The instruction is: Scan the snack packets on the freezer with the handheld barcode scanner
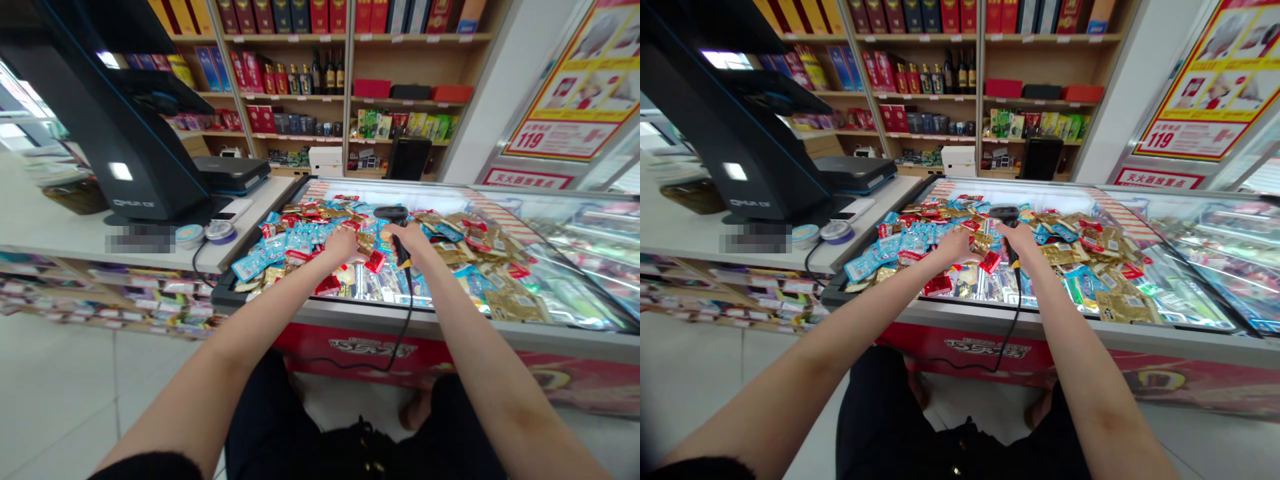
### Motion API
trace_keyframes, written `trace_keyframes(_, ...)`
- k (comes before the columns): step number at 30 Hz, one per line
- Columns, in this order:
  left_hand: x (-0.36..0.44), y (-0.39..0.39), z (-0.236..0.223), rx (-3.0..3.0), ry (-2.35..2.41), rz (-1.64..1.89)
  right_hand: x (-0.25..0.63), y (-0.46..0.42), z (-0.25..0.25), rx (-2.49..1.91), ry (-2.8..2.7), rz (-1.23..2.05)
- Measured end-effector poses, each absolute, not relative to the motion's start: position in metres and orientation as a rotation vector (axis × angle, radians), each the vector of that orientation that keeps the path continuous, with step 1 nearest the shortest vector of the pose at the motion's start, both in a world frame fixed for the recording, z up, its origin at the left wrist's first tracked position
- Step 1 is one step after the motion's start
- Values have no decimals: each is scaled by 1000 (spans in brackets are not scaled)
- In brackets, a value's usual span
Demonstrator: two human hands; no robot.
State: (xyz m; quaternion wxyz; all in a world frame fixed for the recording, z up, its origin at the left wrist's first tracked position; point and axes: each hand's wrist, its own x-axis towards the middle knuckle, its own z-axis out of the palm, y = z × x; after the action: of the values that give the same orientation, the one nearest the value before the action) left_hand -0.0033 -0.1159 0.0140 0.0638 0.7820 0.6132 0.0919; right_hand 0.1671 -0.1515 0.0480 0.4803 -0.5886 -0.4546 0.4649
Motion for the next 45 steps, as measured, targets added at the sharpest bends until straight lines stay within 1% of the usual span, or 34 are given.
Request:
trace_keyframes(6,-14,-92,14,2153,1830,478,166,-144,41,-1393,-1126,1142)
trace_keyframes(9,-22,-81,15,2009,1781,682,167,-141,38,-1381,-1134,1145)
trace_keyframes(12,-34,-69,27,1816,1732,888,168,-142,39,-1379,-1133,1146)
trace_keyframes(14,-45,-61,42,1731,1734,929,168,-143,40,-1384,-1129,1143)
trace_keyframes(16,-55,-54,59,1779,1773,904,168,-145,41,-1390,-1125,1139)
trace_keyframes(18,-64,-48,72,1954,1848,890,167,-145,41,-1395,-1125,1139)
trace_keyframes(20,-68,-45,76,2109,1898,928,167,-145,41,-1399,-1127,1142)
trace_keyframes(22,-68,-46,70,2213,1868,971,166,-146,42,-1407,-1126,1143)
trace_keyframes(25,-61,-52,48,2320,1686,1031,164,-148,45,-1430,-1131,1136)
trace_keyframes(27,-55,-55,33,2276,1623,1115,163,-150,46,-1440,-1135,1136)
trace_keyframes(30,-51,-55,20,2075,1712,1150,163,-152,46,-1416,-1122,1154)
trace_keyframes(33,-52,-49,18,1949,1788,1088,163,-152,46,-1387,-1110,1174)
trace_keyframes(35,-54,-47,21,1885,1770,1116,161,-151,46,-1372,-1109,1191)
trace_keyframes(40,-51,-52,30,1560,1599,1319,150,-146,52,-1247,-1061,1309)
trace_keyframes(45,-41,-58,34,1372,1459,1328,134,-148,63,-1143,-976,1453)
